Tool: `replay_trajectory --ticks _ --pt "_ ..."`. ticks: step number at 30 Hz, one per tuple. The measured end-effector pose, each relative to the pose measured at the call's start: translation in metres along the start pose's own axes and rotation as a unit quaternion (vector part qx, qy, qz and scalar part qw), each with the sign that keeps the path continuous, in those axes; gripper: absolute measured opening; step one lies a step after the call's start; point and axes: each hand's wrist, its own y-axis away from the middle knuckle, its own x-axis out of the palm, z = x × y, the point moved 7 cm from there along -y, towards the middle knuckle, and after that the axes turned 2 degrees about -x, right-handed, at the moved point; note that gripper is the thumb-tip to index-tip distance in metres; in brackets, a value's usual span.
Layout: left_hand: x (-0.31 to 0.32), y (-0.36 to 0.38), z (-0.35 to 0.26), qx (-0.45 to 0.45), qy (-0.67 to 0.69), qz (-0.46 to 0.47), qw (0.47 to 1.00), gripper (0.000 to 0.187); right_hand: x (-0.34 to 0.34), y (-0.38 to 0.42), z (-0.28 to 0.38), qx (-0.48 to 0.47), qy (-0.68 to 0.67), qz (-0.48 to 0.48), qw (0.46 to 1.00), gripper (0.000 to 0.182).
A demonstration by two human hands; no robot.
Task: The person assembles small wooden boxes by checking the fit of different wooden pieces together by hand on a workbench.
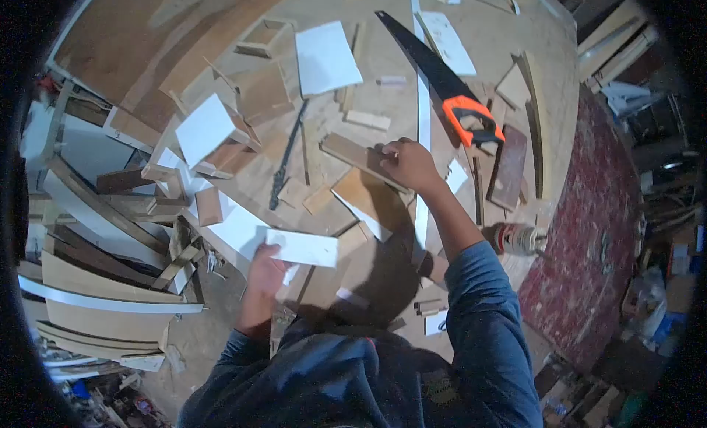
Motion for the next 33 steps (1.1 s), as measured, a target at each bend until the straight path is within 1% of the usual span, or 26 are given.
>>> replay_trajectory --ticks 1,2,3,5,7,8,9,11,12,13,15,17,18,19,21,23,24,25,26,27,28,29,30,32,33 --pt "0.003 0.003 -0.008 0.004 -0.001 -0.007 1.0 0.035 -0.001 0.012 0.008 -0.012 -0.023 -0.016 1.0 0.024" --pt "0.001 0.004 -0.015 0.012 -0.006 0.013 1.0 0.039 0.004 0.028 0.015 -0.032 -0.01 -0.01 0.999 0.025" --pt "-0.001 0.005 -0.019 0.006 -0.009 0.011 1.0 0.039 0.009 0.045 0.026 -0.059 -0.023 -0.006 0.998 0.032" --pt "0.0 0.009 -0.026 0.025 -0.006 0.025 0.999 0.043 0.024 0.076 0.057 -0.13 -0.074 0.06 0.987 0.049" --pt "-0.002 0.011 -0.025 0.028 -0.011 0.014 0.999 0.044 0.03 0.101 0.085 -0.189 -0.06 -0.016 0.98 0.054" --pt "-0.001 0.011 -0.023 0.03 -0.002 0.017 0.999 0.044 0.036 0.11 0.094 -0.173 0.011 0.013 0.985 0.054" --pt "0.001 0.012 -0.022 0.032 0.006 0.019 0.999 0.044 0.038 0.114 0.094 -0.168 0.01 0.013 0.986 0.054" --pt "0.008 0.018 -0.02 0.028 0.001 0.02 0.999 0.043 0.051 0.115 0.09 -0.176 0.065 0.07 0.98 0.06" --pt "0.01 0.021 -0.018 0.028 0.002 0.026 0.999 0.043 0.056 0.111 0.079 -0.137 0.021 0.099 0.985 0.058" --pt "0.012 0.023 -0.018 0.028 0.002 0.032 0.999 0.043 0.056 0.105 0.074 -0.135 0.021 0.095 0.986 0.058" --pt "0.01 0.029 -0.013 0.024 -0.002 0.029 0.999 0.043 0.041 0.094 0.051 -0.012 -0.009 -0.007 1.0 0.062" --pt "0.008 0.037 -0.009 0.018 -0.007 0.025 1.0 0.043 0.014 0.089 0.043 0.002 -0.013 -0.125 0.992 0.066" --pt "0.006 0.043 -0.007 0.017 -0.011 0.016 1.0 0.043 0.0 0.087 0.042 0.024 -0.037 -0.088 0.995 0.071" --pt "0.004 0.047 -0.006 0.016 -0.015 0.007 1.0 0.042 -0.016 0.092 0.041 0.012 -0.013 -0.143 0.99 0.057" --pt "0.001 0.057 -0.006 0.016 -0.026 0.009 0.999 0.042 -0.03 0.106 0.019 0.019 0.0 -0.132 0.991 0.045" --pt "-0.004 0.064 -0.008 0.017 -0.034 0.013 0.999 0.043 -0.032 0.137 -0.012 0.061 -0.008 -0.094 0.994 0.031" --pt "-0.011 0.066 -0.009 0.021 -0.045 -0.003 0.999 0.042 -0.034 0.157 -0.019 0.087 0.017 -0.048 0.995 0.026" --pt "-0.017 0.067 -0.01 0.026 -0.056 -0.019 0.998 0.041 -0.032 0.179 -0.024 0.102 0.037 -0.016 0.994 0.025" --pt "-0.018 0.066 -0.011 0.027 -0.056 -0.015 0.998 0.041 -0.033 0.2 -0.018 0.13 0.036 0.047 0.99 0.034" --pt "-0.022 0.066 -0.011 0.023 -0.074 -0.031 0.997 0.04 -0.03 0.219 -0.018 0.13 0.036 0.043 0.99 0.034" --pt "-0.025 0.065 -0.01 0.02 -0.091 -0.046 0.995 0.04 -0.025 0.236 -0.012 0.066 0.053 0.02 0.996 0.042" --pt "-0.024 0.063 -0.007 0.019 -0.092 -0.042 0.995 0.04 -0.022 0.247 -0.007 0.004 0.07 -0.003 0.998 0.052" --pt "-0.021 0.06 -0.001 0.006 -0.091 -0.05 0.995 0.037 -0.022 0.248 -0.005 0.007 0.071 -0.007 0.997 0.052" --pt "-0.011 0.056 0.009 -0.008 -0.092 -0.052 0.994 0.036 -0.007 0.248 -0.02 0.14 0.097 0.106 0.98 0.07" --pt "0.002 0.056 0.015 -0.019 -0.084 -0.022 0.996 0.035 -0.005 0.246 -0.026 0.142 0.098 0.101 0.98 0.07"
